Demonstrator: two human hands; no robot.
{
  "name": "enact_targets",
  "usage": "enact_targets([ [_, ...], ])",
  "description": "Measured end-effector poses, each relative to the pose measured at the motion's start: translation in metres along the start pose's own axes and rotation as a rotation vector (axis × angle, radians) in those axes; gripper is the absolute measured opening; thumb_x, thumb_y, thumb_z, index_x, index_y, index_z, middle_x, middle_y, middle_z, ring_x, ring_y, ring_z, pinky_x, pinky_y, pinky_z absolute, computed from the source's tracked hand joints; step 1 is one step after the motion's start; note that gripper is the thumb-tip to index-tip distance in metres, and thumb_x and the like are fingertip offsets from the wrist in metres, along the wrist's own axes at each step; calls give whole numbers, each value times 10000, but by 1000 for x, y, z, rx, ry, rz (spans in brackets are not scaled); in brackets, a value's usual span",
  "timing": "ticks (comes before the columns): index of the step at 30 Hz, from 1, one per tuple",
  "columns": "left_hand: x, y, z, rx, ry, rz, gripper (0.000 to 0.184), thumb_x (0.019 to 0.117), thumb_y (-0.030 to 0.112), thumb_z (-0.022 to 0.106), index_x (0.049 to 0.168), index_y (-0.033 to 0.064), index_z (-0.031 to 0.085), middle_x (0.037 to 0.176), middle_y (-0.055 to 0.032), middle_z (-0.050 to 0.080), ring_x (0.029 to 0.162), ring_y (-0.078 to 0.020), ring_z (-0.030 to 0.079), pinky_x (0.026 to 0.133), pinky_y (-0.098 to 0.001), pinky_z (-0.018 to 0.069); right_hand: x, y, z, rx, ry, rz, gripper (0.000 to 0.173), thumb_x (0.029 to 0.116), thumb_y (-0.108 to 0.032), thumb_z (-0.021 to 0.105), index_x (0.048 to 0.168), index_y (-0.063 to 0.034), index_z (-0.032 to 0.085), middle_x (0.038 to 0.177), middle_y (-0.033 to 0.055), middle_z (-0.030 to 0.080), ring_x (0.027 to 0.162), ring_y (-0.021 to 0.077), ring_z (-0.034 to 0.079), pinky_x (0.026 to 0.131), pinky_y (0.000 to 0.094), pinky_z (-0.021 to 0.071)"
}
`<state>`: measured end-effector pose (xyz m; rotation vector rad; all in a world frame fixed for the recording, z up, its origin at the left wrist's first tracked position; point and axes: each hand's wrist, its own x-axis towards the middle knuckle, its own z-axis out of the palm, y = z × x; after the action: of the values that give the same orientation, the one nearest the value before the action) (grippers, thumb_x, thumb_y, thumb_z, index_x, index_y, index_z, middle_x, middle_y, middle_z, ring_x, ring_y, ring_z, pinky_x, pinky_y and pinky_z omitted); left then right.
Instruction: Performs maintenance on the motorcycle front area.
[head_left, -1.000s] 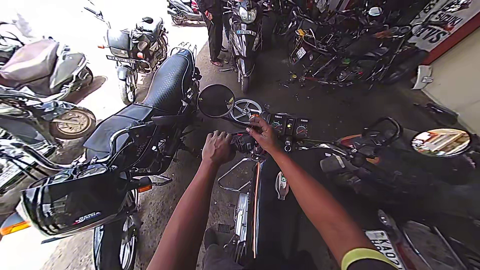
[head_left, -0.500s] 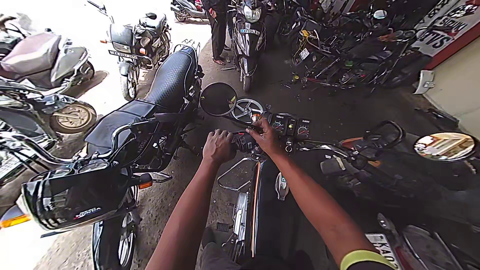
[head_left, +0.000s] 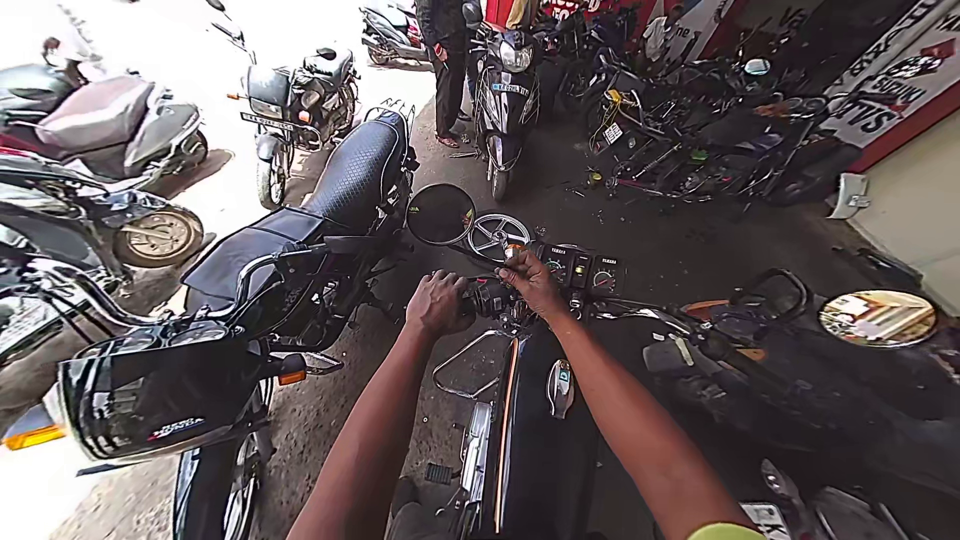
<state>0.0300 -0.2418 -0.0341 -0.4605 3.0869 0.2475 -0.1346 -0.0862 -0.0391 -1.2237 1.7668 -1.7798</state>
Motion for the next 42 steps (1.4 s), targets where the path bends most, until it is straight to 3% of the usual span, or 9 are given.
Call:
enact_targets([
  [3, -2, -14, 6, -189, 102, 132, 681, 796, 580, 658, 1349, 185, 625, 1286, -92, 666, 1245, -315, 586, 1005, -535, 475, 1, 2, 2, -133, 28, -30, 274, 929, -128, 748, 1099, 55, 635, 979, 126, 737, 883, 136, 725, 847, 312, 612],
  [6, -4, -17, 2, -593, 269, 59, 543, 932, 477, 612, 1305, 85, 658, 1257, -104, 689, 1206, -238, 625, 1052, -453, 482, 0, 0, 3, -279, 44, -70, 313, 934, -220, 745, 1106, 28, 665, 971, 102, 736, 842, 119, 712, 801, 305, 605],
  [10, 11, 29, -14, -1190, 254, -195, 374, 1019, 267, 604, 1297, 17, 610, 1136, -103, 707, 985, -143, 697, 896, -352, 575, 1, -14, -3, -479, 21, -67, 298, 955, -261, 709, 1093, 2, 691, 988, 101, 732, 855, 148, 707, 816, 334, 593],
  [13, 27, 52, -13, -1366, 280, -219, 244, 1004, 246, 655, 1103, 25, 688, 948, -57, 727, 845, -119, 694, 815, -331, 577, 1, -16, -3, -597, 34, -140, 238, 967, -218, 672, 1049, 1, 716, 973, 116, 736, 919, 206, 710, 888, 395, 572],
  [16, 36, 59, -14, -1440, 280, -275, 202, 981, 219, 699, 1014, 20, 713, 897, -52, 735, 811, -116, 697, 797, -318, 579, -1, -9, -1, -607, 102, -172, 211, 953, -198, 677, 1017, -4, 727, 968, 113, 745, 959, 219, 715, 921, 411, 564],
  [27, 35, 63, -35, -1595, 190, -357, 145, 951, 68, 705, 1065, -22, 702, 885, -80, 725, 768, -129, 687, 740, -299, 585, -7, -40, 13, -779, 137, 92, 259, 975, -291, 642, 1074, -74, 741, 1015, 99, 759, 1001, 265, 722, 913, 506, 550],
  [33, 38, 63, -27, -1564, 237, -293, 136, 959, 66, 694, 1063, -20, 708, 899, -76, 726, 783, -125, 685, 750, -294, 582, -12, -47, 20, -830, 160, 134, 238, 992, -244, 606, 1112, -79, 728, 1016, 112, 757, 983, 292, 727, 886, 520, 556],
  [38, 41, 66, -9, -1465, 337, -202, 166, 990, 110, 665, 1093, -18, 690, 962, -87, 739, 875, -129, 706, 853, -330, 585, -8, -38, -3, -404, 13, 169, 283, 962, -159, 643, 1211, -28, 680, 1136, 110, 735, 1045, 175, 713, 967, 382, 568],
  [42, 39, 73, -3, -1406, 445, -200, 194, 980, 114, 678, 1129, -10, 675, 996, -77, 740, 909, -111, 704, 861, -308, 577, 4, -46, -10, -128, 50, 407, 297, 1042, -272, 592, 1066, 3, 701, 964, 117, 695, 851, 175, 644, 799, 398, 530],
])
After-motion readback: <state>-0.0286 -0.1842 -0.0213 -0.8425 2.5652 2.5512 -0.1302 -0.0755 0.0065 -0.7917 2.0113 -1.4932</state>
